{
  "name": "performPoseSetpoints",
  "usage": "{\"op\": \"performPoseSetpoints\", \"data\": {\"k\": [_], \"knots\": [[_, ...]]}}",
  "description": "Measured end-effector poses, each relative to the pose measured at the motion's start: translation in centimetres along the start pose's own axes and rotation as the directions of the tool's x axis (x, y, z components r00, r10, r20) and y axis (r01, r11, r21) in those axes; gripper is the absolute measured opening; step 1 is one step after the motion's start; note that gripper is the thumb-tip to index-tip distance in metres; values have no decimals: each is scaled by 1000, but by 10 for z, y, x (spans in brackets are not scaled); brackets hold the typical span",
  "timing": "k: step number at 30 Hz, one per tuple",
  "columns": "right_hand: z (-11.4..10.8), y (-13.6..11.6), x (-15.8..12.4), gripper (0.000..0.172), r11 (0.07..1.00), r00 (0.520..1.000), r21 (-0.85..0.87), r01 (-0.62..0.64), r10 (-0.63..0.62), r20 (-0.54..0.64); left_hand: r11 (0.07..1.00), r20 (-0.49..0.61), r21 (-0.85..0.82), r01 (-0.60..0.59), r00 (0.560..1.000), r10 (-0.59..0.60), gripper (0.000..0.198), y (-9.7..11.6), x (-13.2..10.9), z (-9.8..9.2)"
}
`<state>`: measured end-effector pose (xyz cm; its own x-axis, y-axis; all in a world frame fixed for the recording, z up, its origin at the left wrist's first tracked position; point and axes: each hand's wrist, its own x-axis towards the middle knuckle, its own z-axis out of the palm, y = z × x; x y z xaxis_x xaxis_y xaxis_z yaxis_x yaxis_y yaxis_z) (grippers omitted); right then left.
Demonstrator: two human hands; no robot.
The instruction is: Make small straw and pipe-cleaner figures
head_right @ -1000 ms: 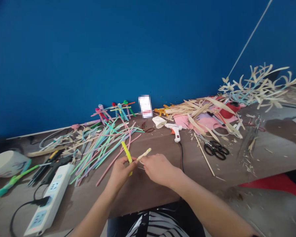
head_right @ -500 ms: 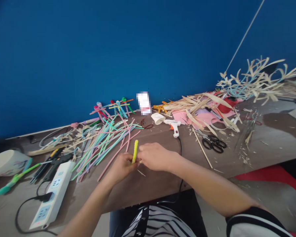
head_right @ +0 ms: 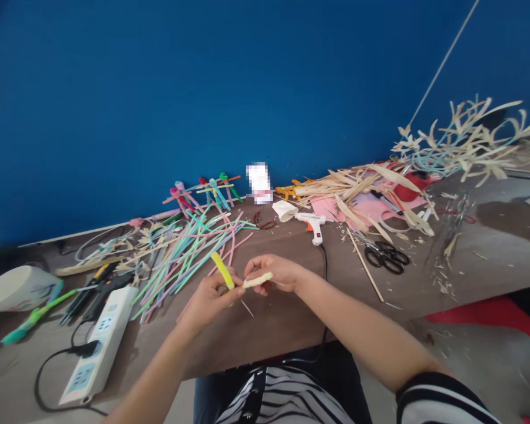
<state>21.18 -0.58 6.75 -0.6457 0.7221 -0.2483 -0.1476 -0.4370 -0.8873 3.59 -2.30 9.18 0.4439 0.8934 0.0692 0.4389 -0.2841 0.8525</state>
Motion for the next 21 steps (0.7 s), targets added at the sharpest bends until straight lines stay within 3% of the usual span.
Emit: {"op": "performPoseSetpoints", "data": {"k": [4, 7, 9, 12, 14, 16, 18, 21], "knots": [[13, 14, -8, 21, 988, 963, -133, 76, -108, -246, 976, -43, -114, 185, 981, -191, 20, -1, -1, 5], [21, 15, -20, 19, 915, 941, -404, 25, -158, -299, 970, -78, -39, 241, 967, -243, 22, -5, 2, 8], [25, 12, -29, 21, 785, 932, -619, -13, -215, -292, 977, -131, 77, 198, 974, -187, 19, -10, 4, 10], [31, 6, -42, 21, 451, 920, -888, -90, -304, -247, 959, -141, 258, 119, 986, -84, 17, -16, 6, 14], [34, 2, -49, 20, 225, 929, -963, -150, -301, -215, 923, -126, 374, 89, 991, -44, 17, -17, 5, 16], [38, -1, -53, 20, 62, 944, -980, -188, -263, -197, 870, -108, 488, 66, 994, -14, 18, -14, 4, 19], [41, -4, -54, 20, -36, 957, -982, -186, -232, -173, 820, -72, 571, 32, 997, 11, 18, -10, 3, 20], [44, -13, -55, 20, -84, 960, -989, -123, -261, -97, 801, 1, 598, -36, 999, 44, 15, -4, 0, 20]]}}
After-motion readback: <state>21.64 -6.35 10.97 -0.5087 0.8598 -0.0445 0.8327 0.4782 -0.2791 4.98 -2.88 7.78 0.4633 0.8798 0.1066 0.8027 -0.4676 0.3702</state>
